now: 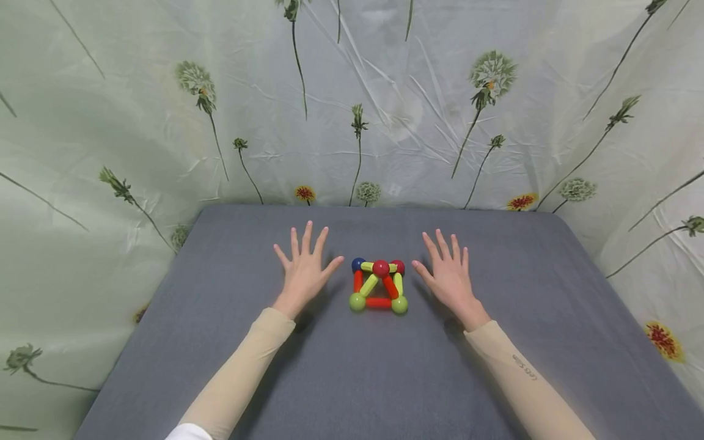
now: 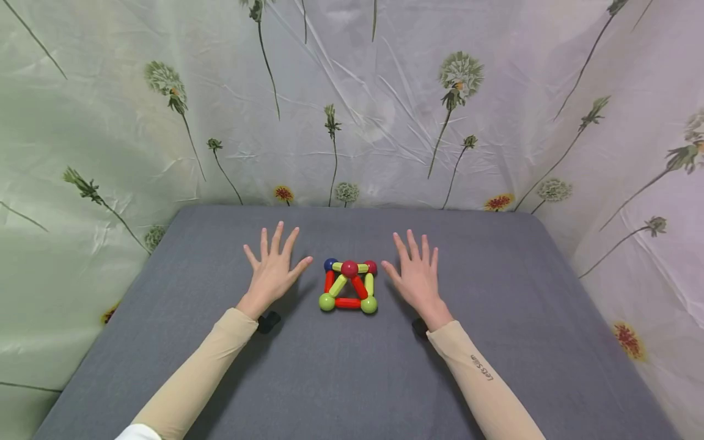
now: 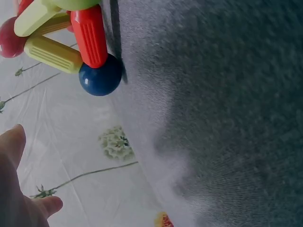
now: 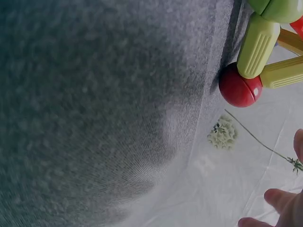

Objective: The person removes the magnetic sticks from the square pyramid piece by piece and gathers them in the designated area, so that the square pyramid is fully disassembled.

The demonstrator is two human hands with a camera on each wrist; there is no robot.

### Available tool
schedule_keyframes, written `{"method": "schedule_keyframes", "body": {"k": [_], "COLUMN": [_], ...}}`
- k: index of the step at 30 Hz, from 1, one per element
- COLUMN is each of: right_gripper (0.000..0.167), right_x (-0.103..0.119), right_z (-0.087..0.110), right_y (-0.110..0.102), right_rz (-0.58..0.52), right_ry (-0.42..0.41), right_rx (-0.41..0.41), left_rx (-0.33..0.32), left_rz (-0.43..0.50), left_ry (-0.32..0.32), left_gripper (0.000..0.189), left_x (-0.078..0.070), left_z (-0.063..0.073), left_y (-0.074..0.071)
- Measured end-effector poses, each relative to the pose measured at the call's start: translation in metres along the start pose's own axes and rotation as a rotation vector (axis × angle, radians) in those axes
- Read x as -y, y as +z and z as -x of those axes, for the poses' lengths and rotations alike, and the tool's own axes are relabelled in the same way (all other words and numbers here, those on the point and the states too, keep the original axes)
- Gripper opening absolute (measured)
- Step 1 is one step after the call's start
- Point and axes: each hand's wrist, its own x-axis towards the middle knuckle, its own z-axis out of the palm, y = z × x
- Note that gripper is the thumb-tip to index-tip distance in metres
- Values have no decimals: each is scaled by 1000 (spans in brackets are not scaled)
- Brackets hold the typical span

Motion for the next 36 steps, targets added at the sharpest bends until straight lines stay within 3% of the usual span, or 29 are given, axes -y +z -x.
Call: {"method": "schedule_keyframes", "body": {"k": [3, 5, 11, 14, 16, 20, 27, 32, 36], "right_gripper": [70, 66, 39, 27, 25, 25, 24, 24, 16], "right_x": [1, 3, 18, 28, 33, 40, 45, 48, 42], "right_z": [2, 5, 14, 16, 17, 16, 19, 23, 19], "right_y": [1, 2, 14, 20, 22, 25, 25, 23, 23], "right_rz": [-72, -182, -553, -634, -648, -666, -684, -703, -731], "right_ry": [-38, -67, -106, -90, -81, -47, -47, -47, -56], "right_rx": [13, 23, 44, 86, 112, 133, 147, 141, 26], "left_rx": [1, 0, 53, 79, 91, 89, 71, 141, 282], "left_rz": [32, 111, 621, 776, 808, 768, 807, 852, 960], "left_ry": [15, 48, 175, 201, 207, 207, 242, 276, 304], "left_gripper": [77, 73, 48, 41, 42, 40, 36, 36, 38], "left_x": [-3, -6, -26, -42, -52, -63, -60, -54, -51], "left_z": [-1, -1, 0, 2, 3, 4, 0, -7, -10], "left_y": [0, 1, 10, 18, 22, 33, 36, 32, 30]}}
